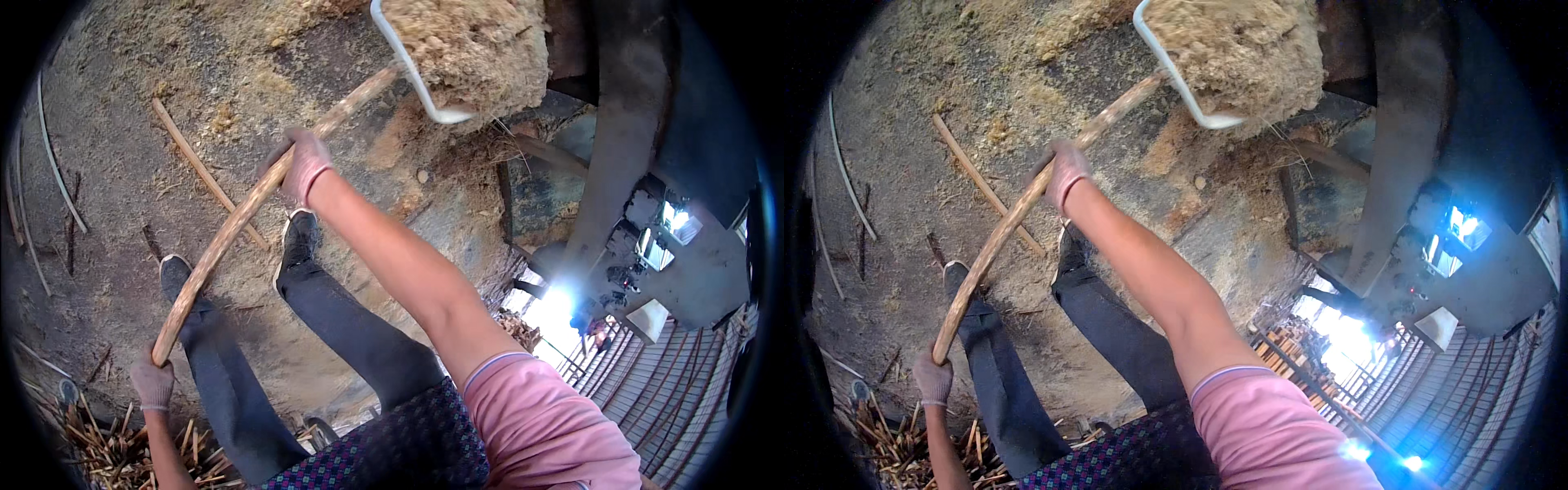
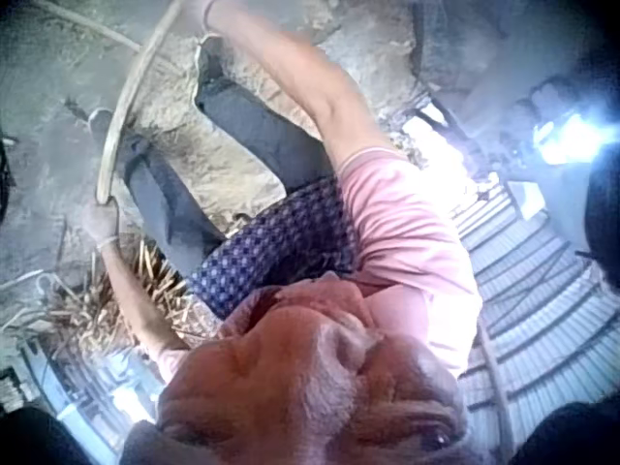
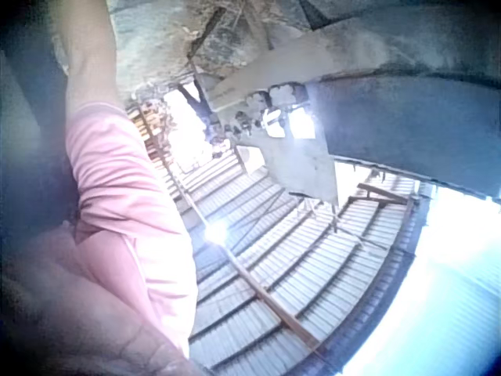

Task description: The person uses a shovel to scoop sawdust from a large pile on the floor and transfers it into a wheelbarrow. The person repeatedly scoops the material and deposits it into the container, gradually filling it up.

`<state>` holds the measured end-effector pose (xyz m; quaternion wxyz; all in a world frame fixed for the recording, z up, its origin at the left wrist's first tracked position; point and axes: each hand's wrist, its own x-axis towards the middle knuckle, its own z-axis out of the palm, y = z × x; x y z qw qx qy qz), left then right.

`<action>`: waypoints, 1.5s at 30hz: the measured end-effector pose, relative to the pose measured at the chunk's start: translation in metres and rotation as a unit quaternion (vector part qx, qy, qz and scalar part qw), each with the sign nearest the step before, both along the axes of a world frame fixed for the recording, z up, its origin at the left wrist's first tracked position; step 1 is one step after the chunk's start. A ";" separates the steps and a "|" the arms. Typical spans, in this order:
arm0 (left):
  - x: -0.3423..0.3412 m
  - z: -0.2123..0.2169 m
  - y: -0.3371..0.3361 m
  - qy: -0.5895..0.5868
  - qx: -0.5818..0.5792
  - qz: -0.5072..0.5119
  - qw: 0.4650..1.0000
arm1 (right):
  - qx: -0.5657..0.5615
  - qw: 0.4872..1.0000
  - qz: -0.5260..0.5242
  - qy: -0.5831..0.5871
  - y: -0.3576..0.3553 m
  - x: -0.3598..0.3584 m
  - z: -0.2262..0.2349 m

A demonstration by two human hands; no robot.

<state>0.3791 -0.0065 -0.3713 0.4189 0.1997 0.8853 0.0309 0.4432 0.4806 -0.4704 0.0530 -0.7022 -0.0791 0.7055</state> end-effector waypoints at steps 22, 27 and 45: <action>-0.102 0.378 -0.111 0.014 -0.110 -0.150 0.982 | -0.023 0.971 -0.180 0.154 -0.240 0.048 0.263; -0.121 0.461 -0.147 -0.006 -0.105 -0.188 0.976 | -0.061 0.950 -0.277 0.130 -0.296 0.101 0.372; 0.112 0.538 0.036 0.030 0.042 -0.565 0.823 | 0.197 0.781 -0.590 0.064 -0.365 0.514 0.605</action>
